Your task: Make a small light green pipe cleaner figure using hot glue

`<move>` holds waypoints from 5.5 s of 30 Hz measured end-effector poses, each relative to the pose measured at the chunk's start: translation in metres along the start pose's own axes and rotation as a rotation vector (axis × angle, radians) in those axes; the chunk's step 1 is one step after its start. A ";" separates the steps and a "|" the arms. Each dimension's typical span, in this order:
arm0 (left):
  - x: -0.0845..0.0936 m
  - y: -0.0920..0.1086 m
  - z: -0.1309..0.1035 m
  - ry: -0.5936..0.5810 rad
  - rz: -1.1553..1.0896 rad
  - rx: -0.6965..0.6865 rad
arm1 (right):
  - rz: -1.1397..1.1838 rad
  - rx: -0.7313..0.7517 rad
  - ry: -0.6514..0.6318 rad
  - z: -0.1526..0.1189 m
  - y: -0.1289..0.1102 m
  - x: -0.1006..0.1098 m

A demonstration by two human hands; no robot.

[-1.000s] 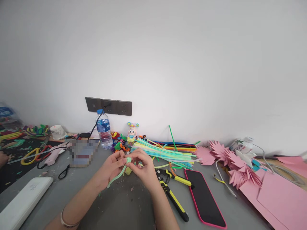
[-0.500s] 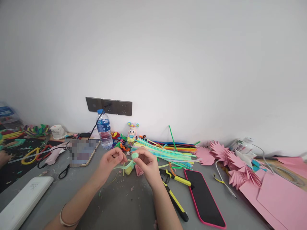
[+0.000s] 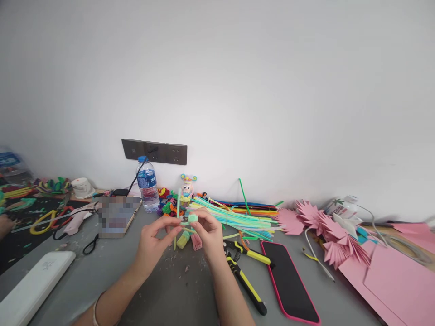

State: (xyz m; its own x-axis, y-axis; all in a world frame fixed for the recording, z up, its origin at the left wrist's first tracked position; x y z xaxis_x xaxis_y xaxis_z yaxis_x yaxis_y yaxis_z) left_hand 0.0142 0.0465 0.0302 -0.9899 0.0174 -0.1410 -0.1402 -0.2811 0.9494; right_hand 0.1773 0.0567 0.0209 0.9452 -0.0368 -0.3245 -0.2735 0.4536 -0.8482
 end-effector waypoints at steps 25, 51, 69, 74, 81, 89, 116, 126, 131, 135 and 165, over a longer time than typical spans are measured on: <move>-0.036 -0.032 -0.016 -0.053 -0.748 0.571 | 0.088 -0.060 -0.044 -0.007 0.011 -0.014; -0.033 -0.029 -0.009 -0.357 -0.588 0.551 | 0.026 -0.113 -0.367 -0.011 0.000 -0.023; -0.035 -0.032 -0.012 -0.407 -0.584 0.606 | -0.013 -0.159 -0.371 -0.012 -0.001 -0.024; -0.035 -0.030 -0.012 -0.444 -0.566 0.613 | -0.037 -0.123 -0.376 -0.012 -0.006 -0.025; -0.032 -0.031 -0.010 -0.436 -0.542 0.608 | -0.119 -0.140 -0.416 -0.013 -0.005 -0.022; -0.036 -0.030 -0.017 -0.549 -0.584 0.704 | -0.100 -0.121 -0.441 -0.012 -0.009 -0.023; -0.025 -0.026 -0.007 -0.412 -0.595 0.590 | -0.401 0.095 -0.265 -0.007 -0.022 -0.017; -0.020 -0.005 0.002 -0.313 -0.589 0.376 | -0.316 -0.049 -0.279 -0.014 -0.014 -0.025; -0.014 -0.007 0.007 -0.221 -0.613 0.333 | -0.185 -0.172 -0.307 -0.017 -0.005 -0.032; -0.009 -0.008 0.010 -0.168 -0.609 0.287 | -0.049 -0.242 -0.354 -0.018 0.001 -0.039; -0.028 -0.009 -0.006 -0.292 -0.624 0.385 | 0.324 -0.640 -0.402 -0.029 0.021 -0.032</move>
State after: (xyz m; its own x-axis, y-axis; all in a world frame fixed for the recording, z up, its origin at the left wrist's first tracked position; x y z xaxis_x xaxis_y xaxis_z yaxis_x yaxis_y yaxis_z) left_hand 0.0431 0.0430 0.0238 -0.6842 0.3293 -0.6507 -0.6170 0.2143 0.7572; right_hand 0.1361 0.0410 0.0013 0.7604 0.3855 -0.5227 -0.4779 -0.2130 -0.8522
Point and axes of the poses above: each hand's wrist, its own z-axis towards the middle knuckle, its own x-axis out of the back of the hand, y = z × x, the point moved 7 cm from there along z, towards the middle knuckle, and after that the axes turned 3 degrees about y, right-handed, at the moved point
